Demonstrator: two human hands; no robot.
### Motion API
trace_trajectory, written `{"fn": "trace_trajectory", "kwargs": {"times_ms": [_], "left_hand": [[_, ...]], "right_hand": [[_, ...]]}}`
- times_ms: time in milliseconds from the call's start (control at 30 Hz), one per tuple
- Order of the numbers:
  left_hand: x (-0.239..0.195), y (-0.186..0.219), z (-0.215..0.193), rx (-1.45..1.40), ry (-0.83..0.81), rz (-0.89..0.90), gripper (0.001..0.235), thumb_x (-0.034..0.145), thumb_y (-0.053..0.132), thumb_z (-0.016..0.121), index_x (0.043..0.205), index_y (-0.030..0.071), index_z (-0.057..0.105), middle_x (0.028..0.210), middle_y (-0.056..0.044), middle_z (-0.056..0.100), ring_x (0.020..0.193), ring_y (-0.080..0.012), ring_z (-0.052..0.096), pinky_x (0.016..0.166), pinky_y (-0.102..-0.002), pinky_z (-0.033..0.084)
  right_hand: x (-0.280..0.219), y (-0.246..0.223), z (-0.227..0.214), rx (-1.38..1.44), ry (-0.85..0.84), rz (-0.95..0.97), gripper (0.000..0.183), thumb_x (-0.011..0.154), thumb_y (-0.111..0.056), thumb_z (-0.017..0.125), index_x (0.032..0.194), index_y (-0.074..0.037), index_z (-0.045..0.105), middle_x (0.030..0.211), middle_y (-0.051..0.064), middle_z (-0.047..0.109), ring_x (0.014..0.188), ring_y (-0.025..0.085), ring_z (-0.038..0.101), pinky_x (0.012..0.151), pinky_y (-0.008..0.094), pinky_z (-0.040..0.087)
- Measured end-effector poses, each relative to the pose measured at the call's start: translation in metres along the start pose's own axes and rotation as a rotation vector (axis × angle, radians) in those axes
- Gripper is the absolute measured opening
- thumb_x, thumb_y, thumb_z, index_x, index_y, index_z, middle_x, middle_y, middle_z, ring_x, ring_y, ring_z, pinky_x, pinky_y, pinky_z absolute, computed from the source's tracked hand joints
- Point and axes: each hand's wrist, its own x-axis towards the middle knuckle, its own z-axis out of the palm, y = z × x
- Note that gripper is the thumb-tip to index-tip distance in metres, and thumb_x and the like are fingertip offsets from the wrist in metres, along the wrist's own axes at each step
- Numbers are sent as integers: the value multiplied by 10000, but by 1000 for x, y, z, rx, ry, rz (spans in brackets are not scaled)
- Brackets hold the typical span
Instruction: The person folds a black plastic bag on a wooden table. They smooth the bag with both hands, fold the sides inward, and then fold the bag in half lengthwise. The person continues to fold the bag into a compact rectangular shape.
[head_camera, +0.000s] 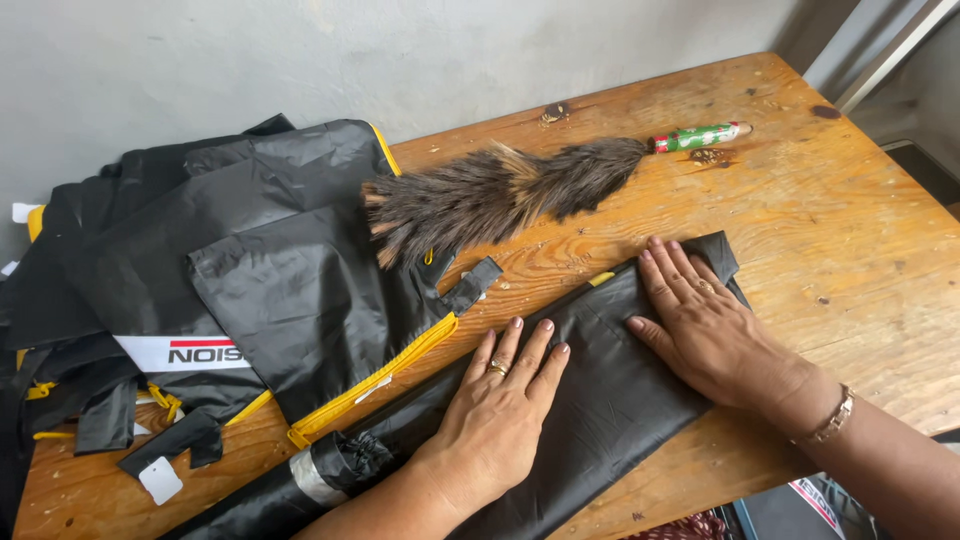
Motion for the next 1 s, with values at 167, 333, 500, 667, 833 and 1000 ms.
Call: {"fn": "trace_trajectory", "kwargs": {"times_ms": [167, 333, 500, 667, 833, 1000], "left_hand": [[3, 2, -6, -71, 27, -9, 813, 812, 209, 604, 1568, 43, 356, 1656, -218, 303, 1470, -510, 314, 1207, -607, 206], [3, 0, -1, -55, 10, -6, 806, 832, 264, 607, 1548, -25, 378, 1631, -237, 349, 1494, -488, 292, 1252, -563, 147], [2, -1, 2, -34, -9, -13, 685, 879, 127, 449, 1557, 54, 389, 1648, -218, 321, 1487, -502, 286, 1222, -599, 182], [5, -3, 0, -28, 17, 3, 668, 893, 143, 448, 1550, 35, 395, 1643, -242, 322, 1486, -517, 289, 1219, -612, 189], [6, -3, 2, -100, -13, -11, 1068, 747, 352, 749, 1625, 47, 223, 1647, -220, 305, 1502, -493, 251, 1235, -583, 140], [6, -5, -4, -176, -51, -34, 702, 851, 75, 423, 1551, 32, 389, 1662, -209, 296, 1500, -497, 257, 1233, -573, 153]], "right_hand": [[-10, -94, -43, 118, 171, -151, 887, 985, -508, 501, 1594, 66, 207, 1683, 281, 207, 1590, 388, 172, 1298, 507, 125], [-11, -93, -19, 4, 107, -324, 1030, 945, -654, 589, 1637, -17, 169, 1716, 197, 176, 1608, 301, 152, 1309, 407, 115], [4, -6, -10, 84, -70, -62, 779, 1047, -488, 371, 1622, -2, 173, 1697, 227, 148, 1572, 344, 127, 1248, 413, 121], [7, -40, -21, -155, 99, 16, 870, 996, -568, 387, 1589, 55, 256, 1667, 268, 260, 1571, 382, 215, 1275, 485, 161], [-17, -118, -45, 326, 69, -305, 921, 994, -500, 575, 1611, 45, 161, 1703, 266, 152, 1598, 381, 126, 1284, 495, 121], [-3, -56, -7, 201, 17, -199, 792, 1004, -398, 507, 1629, -27, 191, 1719, 180, 156, 1599, 295, 101, 1276, 431, 66]]}}
